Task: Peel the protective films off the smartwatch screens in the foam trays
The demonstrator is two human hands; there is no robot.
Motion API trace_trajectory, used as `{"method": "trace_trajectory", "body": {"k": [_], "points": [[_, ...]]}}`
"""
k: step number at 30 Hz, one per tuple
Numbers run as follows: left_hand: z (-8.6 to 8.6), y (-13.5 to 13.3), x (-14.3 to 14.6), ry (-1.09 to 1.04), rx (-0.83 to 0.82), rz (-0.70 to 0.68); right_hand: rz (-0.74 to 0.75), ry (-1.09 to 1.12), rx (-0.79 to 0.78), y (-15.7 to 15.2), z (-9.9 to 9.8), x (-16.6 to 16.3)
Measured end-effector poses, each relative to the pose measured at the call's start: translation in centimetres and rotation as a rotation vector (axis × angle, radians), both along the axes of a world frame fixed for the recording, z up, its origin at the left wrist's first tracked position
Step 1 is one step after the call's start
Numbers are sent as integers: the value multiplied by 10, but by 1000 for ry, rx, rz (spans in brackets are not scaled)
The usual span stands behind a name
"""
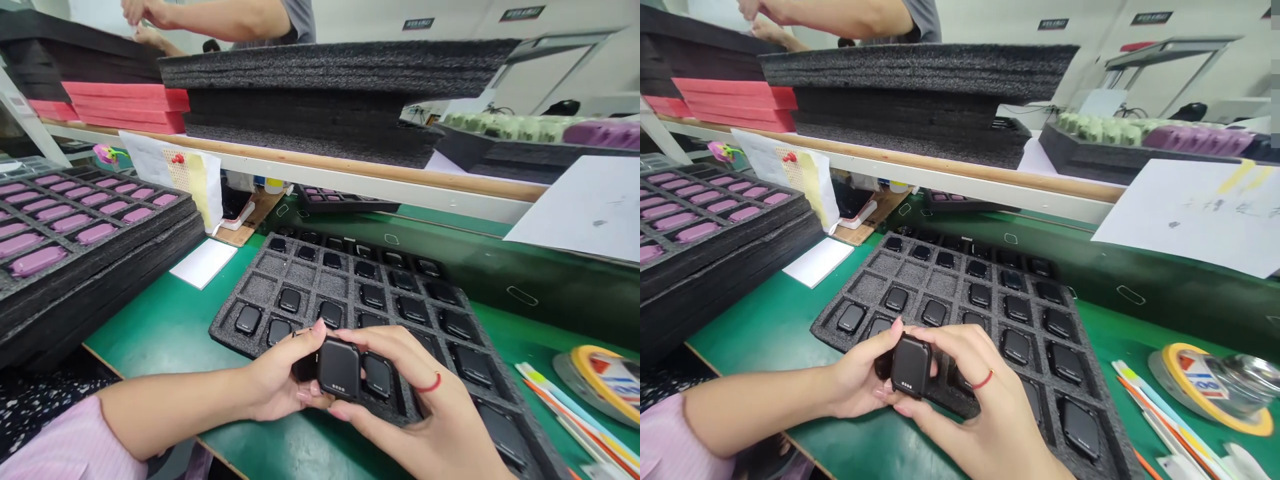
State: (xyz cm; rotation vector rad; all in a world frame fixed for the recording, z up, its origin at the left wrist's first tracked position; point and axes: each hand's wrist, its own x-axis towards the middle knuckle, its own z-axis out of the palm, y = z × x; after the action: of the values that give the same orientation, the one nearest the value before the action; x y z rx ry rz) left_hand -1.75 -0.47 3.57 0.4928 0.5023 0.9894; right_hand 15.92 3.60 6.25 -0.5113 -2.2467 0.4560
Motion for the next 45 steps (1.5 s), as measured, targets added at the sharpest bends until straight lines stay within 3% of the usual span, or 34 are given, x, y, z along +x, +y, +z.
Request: {"method": "trace_trajectory", "body": {"k": [3, 7, 11, 14, 19, 22, 27, 30, 32, 35, 41, 45], "points": [[1, 1, -1, 18, 35, -66, 23, -4, -6, -2, 0, -1], [2, 1, 2, 11, 22, -21, 41, -32, 9, 6, 6, -2], [1, 1, 3, 61, 34, 21, -214, -38, -87, 50, 8, -2], [1, 1, 2, 226, 133, -20, -339, -35, -188, 91, -8, -11], [5, 0, 0, 410, 228, -218, -306, -81, -221, 124, -49, -35], [5, 0, 0, 451, 207, -175, -290, -45, -237, 115, -48, -36], [-1, 1, 1, 264, 104, -105, -217, 84, -246, 60, -8, -16], [-4, 2, 1, 106, -3, -23, 10, 69, -99, 26, 3, -5], [-4, 3, 2, 40, -24, 6, 71, 6, 1, 12, 1, -2], [-4, 6, 1, -6, -43, 6, 57, -10, 51, 7, -3, -5], [-5, 6, 0, -62, -41, -15, 5, 72, -6, 10, 2, -7], [-5, 6, 0, -64, -53, -41, 29, 21, 90, 7, 1, -5]]}}
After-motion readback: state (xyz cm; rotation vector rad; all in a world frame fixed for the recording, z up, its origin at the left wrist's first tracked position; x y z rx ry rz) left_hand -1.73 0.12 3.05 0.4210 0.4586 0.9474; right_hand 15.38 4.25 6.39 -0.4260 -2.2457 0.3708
